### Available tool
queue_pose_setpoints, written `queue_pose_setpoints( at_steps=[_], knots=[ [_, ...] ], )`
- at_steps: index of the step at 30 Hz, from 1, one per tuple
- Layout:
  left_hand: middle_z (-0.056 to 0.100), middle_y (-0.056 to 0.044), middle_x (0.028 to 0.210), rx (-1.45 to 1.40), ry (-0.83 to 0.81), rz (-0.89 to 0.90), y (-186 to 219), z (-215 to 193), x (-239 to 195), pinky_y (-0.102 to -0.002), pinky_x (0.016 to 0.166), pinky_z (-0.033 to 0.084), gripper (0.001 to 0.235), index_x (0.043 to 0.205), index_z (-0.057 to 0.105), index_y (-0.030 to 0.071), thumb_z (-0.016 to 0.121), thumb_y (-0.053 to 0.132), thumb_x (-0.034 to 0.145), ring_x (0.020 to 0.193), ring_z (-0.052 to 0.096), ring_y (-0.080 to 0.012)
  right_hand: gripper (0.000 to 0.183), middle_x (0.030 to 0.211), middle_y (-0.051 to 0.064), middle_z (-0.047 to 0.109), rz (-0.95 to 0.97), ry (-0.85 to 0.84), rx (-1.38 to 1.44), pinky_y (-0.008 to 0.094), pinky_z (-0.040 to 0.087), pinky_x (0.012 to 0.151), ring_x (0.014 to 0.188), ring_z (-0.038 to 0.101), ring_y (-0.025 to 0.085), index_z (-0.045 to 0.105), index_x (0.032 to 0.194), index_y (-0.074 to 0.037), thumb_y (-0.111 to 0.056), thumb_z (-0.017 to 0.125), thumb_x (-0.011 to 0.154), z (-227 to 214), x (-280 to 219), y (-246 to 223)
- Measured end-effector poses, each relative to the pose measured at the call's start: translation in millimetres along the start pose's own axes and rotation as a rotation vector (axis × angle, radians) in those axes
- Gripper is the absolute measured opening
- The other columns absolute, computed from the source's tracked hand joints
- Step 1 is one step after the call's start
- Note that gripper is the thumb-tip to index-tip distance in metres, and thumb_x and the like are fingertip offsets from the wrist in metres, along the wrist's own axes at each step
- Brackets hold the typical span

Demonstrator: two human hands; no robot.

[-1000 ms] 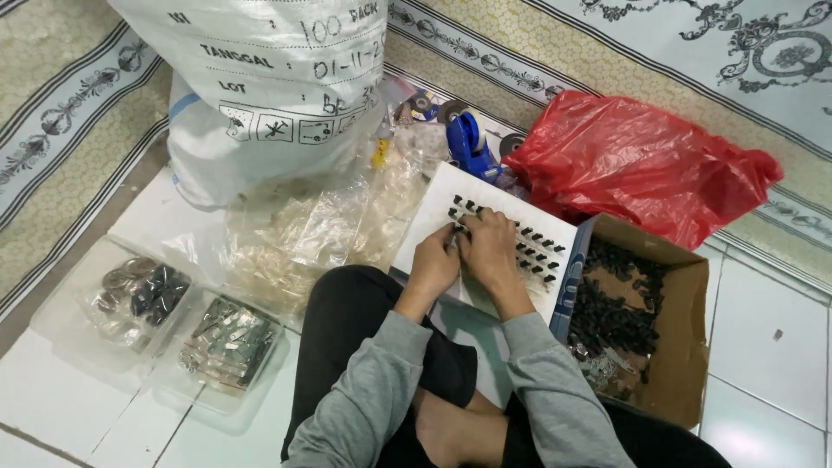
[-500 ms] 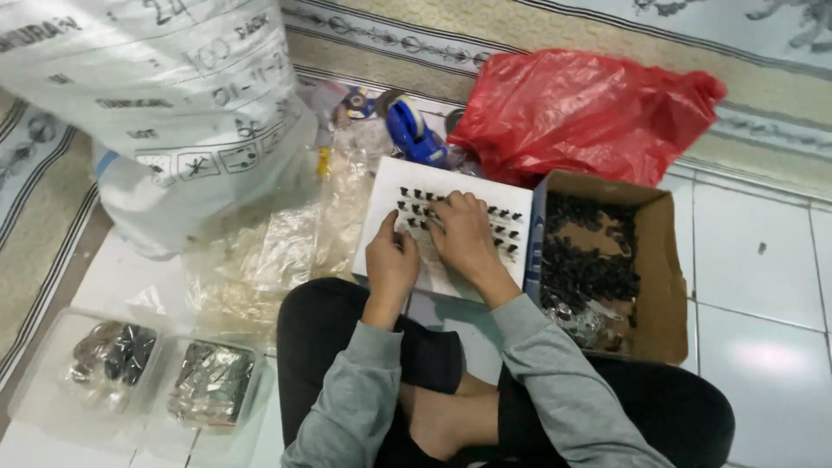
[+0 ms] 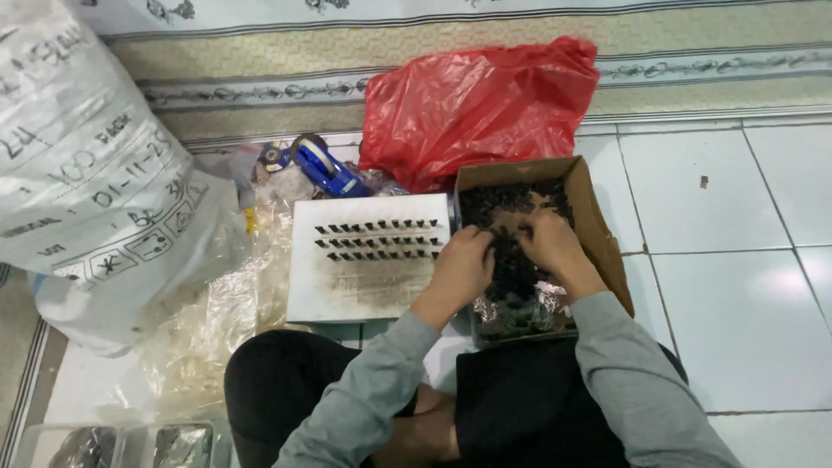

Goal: The person sits on the floor and repeatedly picks small black components from a cardboard box, then places them into a white tray with rows of slots. The person also handles small plastic bags containing similar components.

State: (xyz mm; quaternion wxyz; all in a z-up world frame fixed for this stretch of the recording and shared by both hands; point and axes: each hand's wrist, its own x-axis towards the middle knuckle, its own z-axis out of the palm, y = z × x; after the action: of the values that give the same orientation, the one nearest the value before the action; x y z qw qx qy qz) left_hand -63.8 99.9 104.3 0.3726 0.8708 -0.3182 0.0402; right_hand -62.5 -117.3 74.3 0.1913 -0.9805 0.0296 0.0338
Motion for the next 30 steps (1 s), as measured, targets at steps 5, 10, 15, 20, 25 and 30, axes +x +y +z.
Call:
queue_pose_setpoints(
  at_steps=[5, 10, 15, 20, 25, 30],
  knots=[
    [0.067, -0.017, 0.094, 0.296, -0.194, 0.09, -8.7, 78.6, 75.0, -0.039, 0.073, 0.059, 0.015, 0.095, 0.074, 0.003, 0.061, 0.004, 0.086, 0.09, 0.068, -0.033, 0.028, 0.103, 0.025, 0.075, 0.29, -0.057, 0.163, 0.049, 0.06, 0.081, 0.102, 0.071, 0.041, 0.077, 0.111, 0.0, -0.009, 0.063, 0.088, 32.2, 33.9, 58.9],
    [0.069, -0.014, 0.1, 0.482, -0.276, 0.123, -60.9, 146.7, 117.5, -0.039, 0.078, 0.059, 0.02, 0.102, 0.075, 0.009, 0.061, 0.004, 0.09, 0.097, 0.068, -0.0304, 0.039, 0.114, 0.027, 0.073, 0.323, -0.059, 0.275, 0.05, 0.06, 0.087, 0.111, 0.069, 0.043, 0.073, 0.122, 0.001, -0.005, 0.06, 0.086, 17.7, 44.0, 48.8],
    [0.067, -0.013, 0.104, 0.509, -0.34, 0.103, -84.3, 169.6, 131.4, -0.039, 0.083, 0.055, 0.018, 0.098, 0.076, 0.009, 0.059, 0.003, 0.092, 0.1, 0.063, -0.0292, 0.047, 0.14, 0.023, 0.063, 0.379, -0.084, 0.416, 0.047, 0.053, 0.106, 0.133, 0.057, 0.037, 0.062, 0.141, -0.003, -0.005, 0.057, 0.094, -16.7, 43.8, 30.6],
    [0.066, -0.011, 0.102, 0.575, -0.322, 0.142, -94.8, 186.4, 130.4, -0.037, 0.083, 0.053, 0.015, 0.093, 0.075, 0.011, 0.061, 0.004, 0.091, 0.1, 0.062, -0.0263, 0.053, 0.147, 0.024, 0.057, 0.447, -0.116, 0.505, 0.049, 0.049, 0.111, 0.139, 0.052, 0.036, 0.056, 0.147, 0.0, -0.001, 0.055, 0.094, 6.4, 50.3, 42.4],
    [0.063, -0.01, 0.1, 0.517, -0.264, 0.101, -81.5, 186.4, 121.1, -0.037, 0.081, 0.051, 0.013, 0.087, 0.074, 0.01, 0.062, 0.004, 0.091, 0.099, 0.06, -0.0268, 0.053, 0.15, 0.025, 0.054, 0.481, -0.144, 0.506, 0.047, 0.046, 0.115, 0.141, 0.049, 0.035, 0.053, 0.148, 0.003, 0.0, 0.054, 0.095, -9.7, 43.2, 32.0],
    [0.07, -0.016, 0.109, 0.402, -0.323, 0.056, -86.9, 201.2, 113.4, -0.037, 0.092, 0.055, 0.021, 0.102, 0.074, 0.006, 0.055, 0.0, 0.094, 0.104, 0.068, -0.0297, 0.046, 0.138, 0.03, 0.062, 0.495, -0.145, 0.421, 0.051, 0.055, 0.102, 0.128, 0.06, 0.041, 0.059, 0.14, 0.007, -0.001, 0.053, 0.095, -0.7, 36.9, 35.9]
  ],
)
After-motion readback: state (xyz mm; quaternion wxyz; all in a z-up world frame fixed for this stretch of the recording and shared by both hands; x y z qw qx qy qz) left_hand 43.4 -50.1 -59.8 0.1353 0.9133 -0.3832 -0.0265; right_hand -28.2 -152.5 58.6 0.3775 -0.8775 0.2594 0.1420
